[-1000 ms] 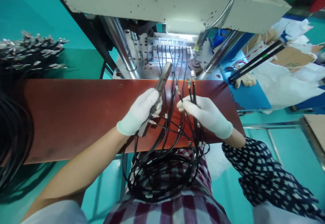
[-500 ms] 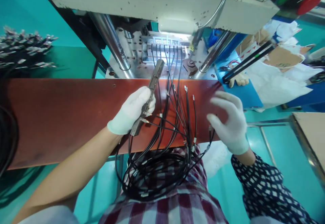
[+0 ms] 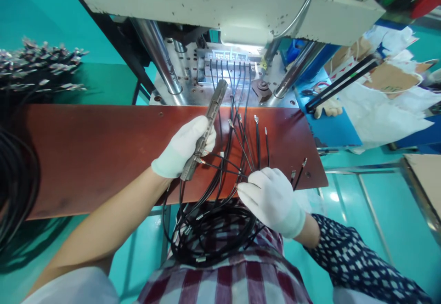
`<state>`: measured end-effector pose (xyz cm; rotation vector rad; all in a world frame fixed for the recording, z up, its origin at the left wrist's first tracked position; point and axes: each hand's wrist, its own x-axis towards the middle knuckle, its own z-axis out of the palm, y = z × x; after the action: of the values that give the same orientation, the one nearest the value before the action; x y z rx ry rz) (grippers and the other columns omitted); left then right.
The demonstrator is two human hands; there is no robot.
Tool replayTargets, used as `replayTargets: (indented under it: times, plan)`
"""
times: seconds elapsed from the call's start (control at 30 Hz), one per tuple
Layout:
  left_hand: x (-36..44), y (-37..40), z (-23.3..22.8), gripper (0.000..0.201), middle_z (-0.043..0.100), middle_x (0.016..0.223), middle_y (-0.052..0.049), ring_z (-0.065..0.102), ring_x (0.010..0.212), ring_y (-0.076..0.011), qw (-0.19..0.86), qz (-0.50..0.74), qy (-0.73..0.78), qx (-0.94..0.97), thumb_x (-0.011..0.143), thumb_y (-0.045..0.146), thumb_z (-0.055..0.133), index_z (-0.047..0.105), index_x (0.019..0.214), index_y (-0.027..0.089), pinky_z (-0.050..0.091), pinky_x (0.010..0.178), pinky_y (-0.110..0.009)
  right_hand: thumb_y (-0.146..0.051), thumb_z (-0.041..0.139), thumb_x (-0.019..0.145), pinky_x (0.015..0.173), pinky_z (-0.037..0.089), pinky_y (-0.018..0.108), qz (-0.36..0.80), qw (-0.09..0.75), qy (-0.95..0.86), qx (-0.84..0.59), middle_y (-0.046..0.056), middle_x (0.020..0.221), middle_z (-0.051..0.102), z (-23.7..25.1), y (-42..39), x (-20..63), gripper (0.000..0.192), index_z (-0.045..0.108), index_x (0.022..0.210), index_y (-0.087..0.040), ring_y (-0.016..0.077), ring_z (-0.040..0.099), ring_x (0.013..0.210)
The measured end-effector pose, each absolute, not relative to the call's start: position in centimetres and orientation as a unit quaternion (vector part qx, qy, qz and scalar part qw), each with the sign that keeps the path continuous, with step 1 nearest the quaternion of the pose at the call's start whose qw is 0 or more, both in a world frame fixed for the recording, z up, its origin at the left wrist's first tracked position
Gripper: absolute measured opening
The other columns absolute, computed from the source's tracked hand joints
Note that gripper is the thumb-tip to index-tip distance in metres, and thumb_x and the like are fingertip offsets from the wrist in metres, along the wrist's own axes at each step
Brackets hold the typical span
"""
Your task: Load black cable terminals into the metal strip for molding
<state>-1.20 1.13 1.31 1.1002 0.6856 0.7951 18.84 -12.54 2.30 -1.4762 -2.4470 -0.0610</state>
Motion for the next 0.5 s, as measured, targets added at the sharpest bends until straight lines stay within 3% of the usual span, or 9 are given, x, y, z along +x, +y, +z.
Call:
replayTargets:
  times: [0.07,0.17,0.23,0.37,0.5]
  plan:
    - [-1.2,1.1,1.3,0.041,0.041,0.066,0.002,0.036,0.053,-0.0077,0.734,0.358,0.303,0.491,0.097,0.053,0.047,0.044,0.079,0.017,0.031,0.049,-0.021,-0.025,0.064,0.087,0.068,0.023,0.031,-0.009,0.177,-0.838,-0.515,0.003,0.071,0.055,2.6,-12.3,18.8,0.014,0.064,0.074,-0.020,0.0106,0.040,0.072]
    - [-1.3,1.1,1.4,0.039,0.041,0.065,0.002,0.036,0.052,-0.0075,0.751,0.353,0.281,0.482,0.096,0.052,0.050,0.044,0.079,0.017,0.031,0.049,-0.021,-0.025,0.063,0.088,0.072,0.039,0.024,0.068,0.329,-0.753,-0.566,0.003,0.086,0.058,3.4,-11.5,20.3,0.007,0.062,0.090,-0.018,0.0075,0.051,0.079]
    - [-1.3,1.1,1.4,0.039,0.040,0.064,0.002,0.036,0.051,-0.0077,0.766,0.350,0.264,0.471,0.096,0.051,0.050,0.044,0.079,0.017,0.031,0.048,-0.022,-0.022,0.058,0.091,0.074,0.045,0.018,0.116,0.357,-0.701,-0.606,0.004,0.095,0.059,4.0,-10.7,22.0,0.011,0.063,0.100,-0.017,0.0049,0.056,0.084]
    - [-1.3,1.0,1.9,0.038,0.040,0.062,0.002,0.036,0.049,-0.0079,0.795,0.339,0.244,0.440,0.095,0.051,0.052,0.044,0.078,0.018,0.030,0.046,-0.022,-0.026,0.053,0.095,0.084,0.048,0.015,0.270,0.217,-0.753,-0.559,0.003,0.100,0.062,4.3,-9.3,24.7,0.019,0.070,0.102,-0.020,0.0044,0.060,0.093]
    - [-1.3,1.0,2.4,0.043,0.038,0.060,0.003,0.036,0.046,-0.0081,0.823,0.317,0.219,0.418,0.090,0.054,0.059,0.043,0.073,0.018,0.030,0.043,-0.023,-0.032,0.052,0.096,0.081,0.046,0.014,0.372,0.122,-0.789,-0.473,0.003,0.097,0.062,3.8,-8.8,25.0,0.025,0.073,0.103,-0.020,0.0032,0.060,0.087]
